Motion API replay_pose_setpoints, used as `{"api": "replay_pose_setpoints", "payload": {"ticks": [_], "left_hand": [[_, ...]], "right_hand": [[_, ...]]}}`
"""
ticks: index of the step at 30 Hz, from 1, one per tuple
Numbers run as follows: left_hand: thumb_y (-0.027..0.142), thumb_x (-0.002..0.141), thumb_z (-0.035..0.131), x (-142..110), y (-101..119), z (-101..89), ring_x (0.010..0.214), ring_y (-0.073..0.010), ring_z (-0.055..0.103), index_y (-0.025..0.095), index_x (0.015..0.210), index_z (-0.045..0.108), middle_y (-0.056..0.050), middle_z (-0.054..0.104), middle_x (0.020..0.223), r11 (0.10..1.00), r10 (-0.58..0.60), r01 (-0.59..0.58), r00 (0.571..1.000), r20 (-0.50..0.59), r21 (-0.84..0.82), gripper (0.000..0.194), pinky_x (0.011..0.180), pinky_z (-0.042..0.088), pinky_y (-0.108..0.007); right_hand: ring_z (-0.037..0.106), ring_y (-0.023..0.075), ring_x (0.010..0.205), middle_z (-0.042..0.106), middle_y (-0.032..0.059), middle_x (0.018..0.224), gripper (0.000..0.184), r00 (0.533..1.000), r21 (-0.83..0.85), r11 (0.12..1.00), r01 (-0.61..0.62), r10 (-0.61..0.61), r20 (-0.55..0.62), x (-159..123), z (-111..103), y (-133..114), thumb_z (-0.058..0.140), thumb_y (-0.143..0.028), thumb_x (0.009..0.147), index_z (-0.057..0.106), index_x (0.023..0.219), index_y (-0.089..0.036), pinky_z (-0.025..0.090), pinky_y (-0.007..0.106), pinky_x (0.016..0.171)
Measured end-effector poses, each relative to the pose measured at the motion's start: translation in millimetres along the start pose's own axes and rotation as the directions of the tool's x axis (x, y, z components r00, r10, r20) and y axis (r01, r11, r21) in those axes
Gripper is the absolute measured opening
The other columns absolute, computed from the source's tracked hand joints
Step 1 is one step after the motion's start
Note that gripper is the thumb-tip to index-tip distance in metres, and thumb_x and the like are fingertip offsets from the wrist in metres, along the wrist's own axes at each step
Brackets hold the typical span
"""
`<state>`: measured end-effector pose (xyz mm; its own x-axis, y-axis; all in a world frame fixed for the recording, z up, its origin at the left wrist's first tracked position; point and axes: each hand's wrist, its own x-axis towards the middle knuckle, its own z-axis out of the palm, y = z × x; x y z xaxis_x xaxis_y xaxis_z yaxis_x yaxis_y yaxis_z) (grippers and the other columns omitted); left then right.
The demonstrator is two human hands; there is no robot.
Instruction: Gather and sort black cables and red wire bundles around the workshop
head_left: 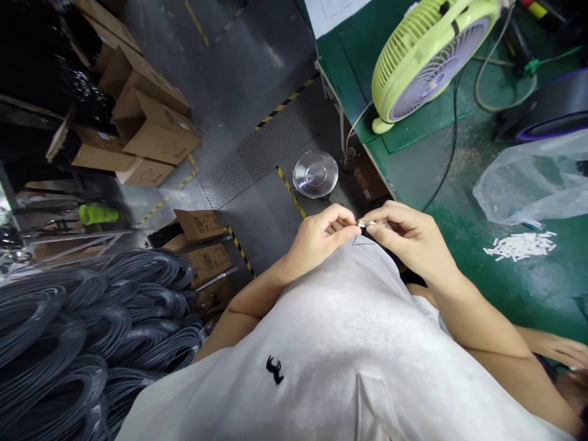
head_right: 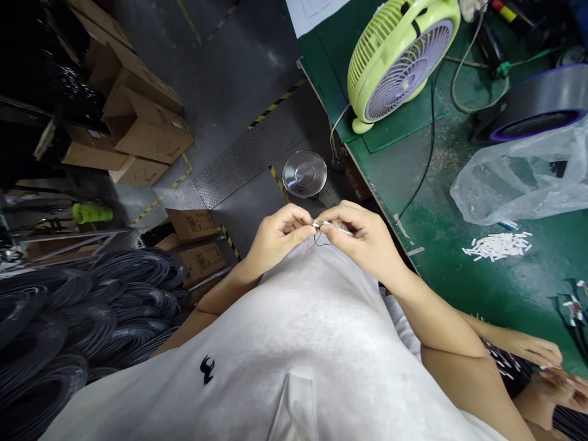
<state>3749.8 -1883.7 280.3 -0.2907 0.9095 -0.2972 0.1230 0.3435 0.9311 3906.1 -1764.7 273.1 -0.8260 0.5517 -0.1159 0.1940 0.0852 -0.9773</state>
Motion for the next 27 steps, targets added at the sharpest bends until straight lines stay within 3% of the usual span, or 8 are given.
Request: {"api": "replay_pose_setpoints", "payload": {"ticks": [10,16,27], "left_hand": [[0.03,0.09,0.062,3.3,4.0,-1.9,0.067,-0.0096,0.05,0.022,0.087,0.07,0.001,0.06,0.078,0.976,0.125,-0.115,0.991,-0.047,0.184,0.012,0.064,0.04,-0.025],[0.03,0.092,0.059,3.3,5.1,0.4,0.074,-0.011,0.054,0.023,0.089,0.072,0.0,0.062,0.082,0.976,0.126,-0.107,0.988,-0.091,0.189,0.015,0.068,0.043,-0.026],[0.032,0.092,0.06,9.4,4.1,-0.6,0.077,-0.0116,0.057,0.022,0.088,0.072,-0.001,0.065,0.083,0.977,0.135,-0.119,0.988,-0.08,0.177,0.016,0.069,0.045,-0.025]], "right_hand": [[0.053,0.0138,0.071,0.06,0.001,0.079,0.011,0.998,-0.044,0.999,0.019,-0.021,-0.058,0.6,1.6,0.5,0.062,-0.032,0.091,0.07,0.091,-0.024,0.04,0.029,0.063],[0.051,0.0143,0.071,0.057,0.0007,0.075,0.011,0.995,-0.074,0.997,0.028,-0.035,-0.092,1.0,3.8,-2.4,0.061,-0.031,0.09,0.07,0.091,-0.024,0.039,0.029,0.063],[0.048,0.0127,0.066,0.058,0.0009,0.077,0.019,0.994,0.051,0.997,-0.06,0.064,-0.087,3.3,4.1,5.5,0.061,-0.037,0.089,0.071,0.1,-0.025,0.04,0.028,0.06]]}}
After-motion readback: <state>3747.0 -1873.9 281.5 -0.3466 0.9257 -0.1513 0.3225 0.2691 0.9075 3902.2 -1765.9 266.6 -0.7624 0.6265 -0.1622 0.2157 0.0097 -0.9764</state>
